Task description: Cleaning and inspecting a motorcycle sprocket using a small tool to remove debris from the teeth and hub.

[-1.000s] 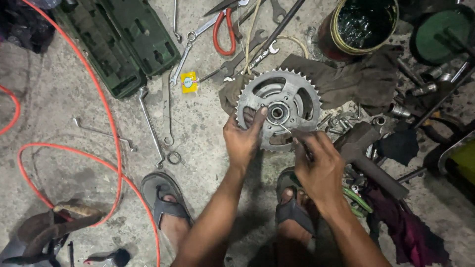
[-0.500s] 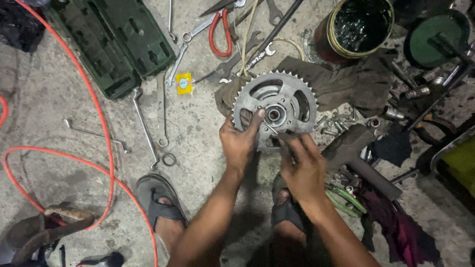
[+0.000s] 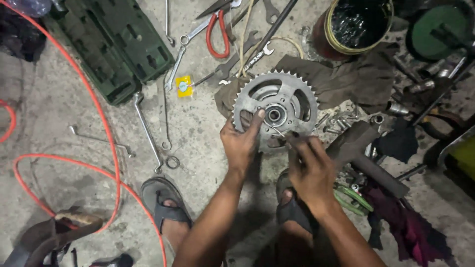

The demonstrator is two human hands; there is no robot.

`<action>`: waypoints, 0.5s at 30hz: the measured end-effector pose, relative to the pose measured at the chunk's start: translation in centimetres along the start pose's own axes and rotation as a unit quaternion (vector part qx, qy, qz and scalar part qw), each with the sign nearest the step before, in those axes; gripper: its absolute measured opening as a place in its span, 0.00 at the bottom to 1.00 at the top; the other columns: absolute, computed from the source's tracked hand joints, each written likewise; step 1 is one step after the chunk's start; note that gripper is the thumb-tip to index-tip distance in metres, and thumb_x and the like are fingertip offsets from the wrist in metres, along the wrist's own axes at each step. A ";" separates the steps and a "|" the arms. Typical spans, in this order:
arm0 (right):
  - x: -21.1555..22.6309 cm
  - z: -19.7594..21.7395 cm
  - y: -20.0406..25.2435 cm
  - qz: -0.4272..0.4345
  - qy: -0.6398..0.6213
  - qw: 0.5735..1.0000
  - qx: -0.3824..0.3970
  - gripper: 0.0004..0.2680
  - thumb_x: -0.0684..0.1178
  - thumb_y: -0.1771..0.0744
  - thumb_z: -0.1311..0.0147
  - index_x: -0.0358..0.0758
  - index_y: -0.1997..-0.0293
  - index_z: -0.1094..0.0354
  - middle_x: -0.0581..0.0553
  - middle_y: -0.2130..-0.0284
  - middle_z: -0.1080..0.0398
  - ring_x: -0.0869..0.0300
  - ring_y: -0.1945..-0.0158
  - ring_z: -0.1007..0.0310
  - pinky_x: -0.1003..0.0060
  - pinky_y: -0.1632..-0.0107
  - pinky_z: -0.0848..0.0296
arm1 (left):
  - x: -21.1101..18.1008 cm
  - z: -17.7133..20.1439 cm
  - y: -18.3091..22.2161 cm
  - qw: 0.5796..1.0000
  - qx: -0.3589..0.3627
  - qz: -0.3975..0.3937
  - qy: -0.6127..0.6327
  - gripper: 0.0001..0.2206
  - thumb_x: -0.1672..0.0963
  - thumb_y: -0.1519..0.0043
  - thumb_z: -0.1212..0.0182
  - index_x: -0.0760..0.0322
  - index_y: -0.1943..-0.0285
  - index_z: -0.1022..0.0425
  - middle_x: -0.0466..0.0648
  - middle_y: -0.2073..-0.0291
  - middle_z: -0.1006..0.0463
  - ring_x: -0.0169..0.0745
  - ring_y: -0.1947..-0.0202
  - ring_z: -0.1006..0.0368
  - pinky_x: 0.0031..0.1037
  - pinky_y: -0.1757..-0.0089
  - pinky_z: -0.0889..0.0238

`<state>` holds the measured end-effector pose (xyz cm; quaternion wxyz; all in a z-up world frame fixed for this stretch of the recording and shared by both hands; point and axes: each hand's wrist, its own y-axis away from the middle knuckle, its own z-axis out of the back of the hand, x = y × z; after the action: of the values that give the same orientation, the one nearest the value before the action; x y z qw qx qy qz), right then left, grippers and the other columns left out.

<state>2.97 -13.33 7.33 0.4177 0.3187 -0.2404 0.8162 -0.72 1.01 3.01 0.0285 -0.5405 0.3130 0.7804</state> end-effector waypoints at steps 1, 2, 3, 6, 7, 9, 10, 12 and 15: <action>0.5 0.2 -0.4 0.000 0.001 1.000 -0.002 0.05 0.37 0.34 0.41 0.43 0.59 0.26 0.47 0.71 0.35 0.45 0.71 0.26 0.55 0.72 0.28 | -0.3 0.0 0.1 1.000 0.002 -0.001 0.001 0.17 0.54 0.49 0.21 0.59 0.79 0.29 0.43 0.86 0.28 0.27 0.81 0.35 0.20 0.73 0.42; 1.1 0.4 -0.8 0.003 -0.006 1.000 0.004 0.06 0.36 0.33 0.44 0.44 0.59 0.27 0.49 0.72 0.37 0.48 0.76 0.30 0.55 0.73 0.29 | -0.7 -0.1 0.2 1.000 0.001 0.003 0.009 0.17 0.54 0.48 0.21 0.59 0.78 0.29 0.43 0.86 0.28 0.28 0.81 0.36 0.20 0.73 0.42; 1.7 0.7 -1.2 0.004 -0.013 1.000 0.011 0.06 0.35 0.32 0.46 0.44 0.59 0.28 0.51 0.72 0.38 0.50 0.80 0.33 0.54 0.74 0.29 | -1.0 -0.1 0.3 1.000 0.001 0.009 0.017 0.16 0.55 0.48 0.21 0.59 0.78 0.29 0.43 0.86 0.28 0.28 0.81 0.37 0.20 0.73 0.42; 0.4 -0.1 0.1 -0.001 0.028 1.000 -0.014 0.06 0.36 0.34 0.42 0.46 0.64 0.28 0.50 0.72 0.36 0.46 0.74 0.28 0.57 0.74 0.28 | -1.4 -0.1 0.8 1.000 -0.003 0.015 0.023 0.17 0.54 0.49 0.20 0.59 0.79 0.30 0.42 0.87 0.29 0.26 0.81 0.37 0.19 0.74 0.42; 0.9 -0.2 -0.1 0.001 0.026 1.000 -0.011 0.06 0.36 0.34 0.42 0.46 0.64 0.28 0.50 0.72 0.36 0.46 0.74 0.28 0.57 0.74 0.28 | -1.5 -0.1 0.8 1.000 -0.006 0.015 0.023 0.17 0.54 0.49 0.20 0.59 0.79 0.30 0.42 0.87 0.29 0.26 0.81 0.37 0.19 0.74 0.42; 1.7 0.0 -0.4 -0.006 -0.002 1.000 0.001 0.05 0.34 0.32 0.48 0.39 0.60 0.32 0.45 0.70 0.38 0.40 0.77 0.33 0.54 0.84 0.36 | -1.6 -0.2 0.8 1.000 -0.006 0.018 0.022 0.18 0.54 0.49 0.20 0.58 0.79 0.31 0.43 0.87 0.29 0.26 0.82 0.37 0.20 0.74 0.43; 1.5 -0.8 0.2 -0.007 0.000 1.000 0.002 0.05 0.34 0.32 0.48 0.39 0.60 0.32 0.45 0.70 0.38 0.40 0.77 0.33 0.54 0.84 0.36 | -1.2 -0.1 0.7 1.000 -0.004 0.020 0.022 0.18 0.54 0.49 0.20 0.58 0.79 0.31 0.43 0.87 0.29 0.26 0.82 0.37 0.20 0.74 0.43; 0.9 -2.5 1.2 -0.018 0.113 0.993 -0.040 0.04 0.42 0.35 0.40 0.50 0.64 0.29 0.52 0.67 0.33 0.49 0.72 0.25 0.57 0.73 0.27 | -0.3 -0.1 0.4 0.999 -0.015 0.029 0.040 0.17 0.55 0.48 0.21 0.58 0.79 0.31 0.42 0.87 0.30 0.26 0.83 0.38 0.19 0.75 0.45; -1.3 -4.8 3.3 0.007 0.113 0.992 -0.062 0.05 0.41 0.36 0.39 0.45 0.61 0.28 0.43 0.62 0.31 0.46 0.71 0.26 0.58 0.71 0.27 | -1.9 -0.1 0.6 0.999 -0.013 -0.006 0.038 0.16 0.55 0.48 0.21 0.58 0.79 0.29 0.42 0.86 0.28 0.25 0.81 0.37 0.19 0.73 0.43</action>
<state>-0.68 -12.62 2.68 0.4553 0.1959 -0.2441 0.8335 -0.07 0.98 4.91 0.0142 -0.5720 0.3010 0.7629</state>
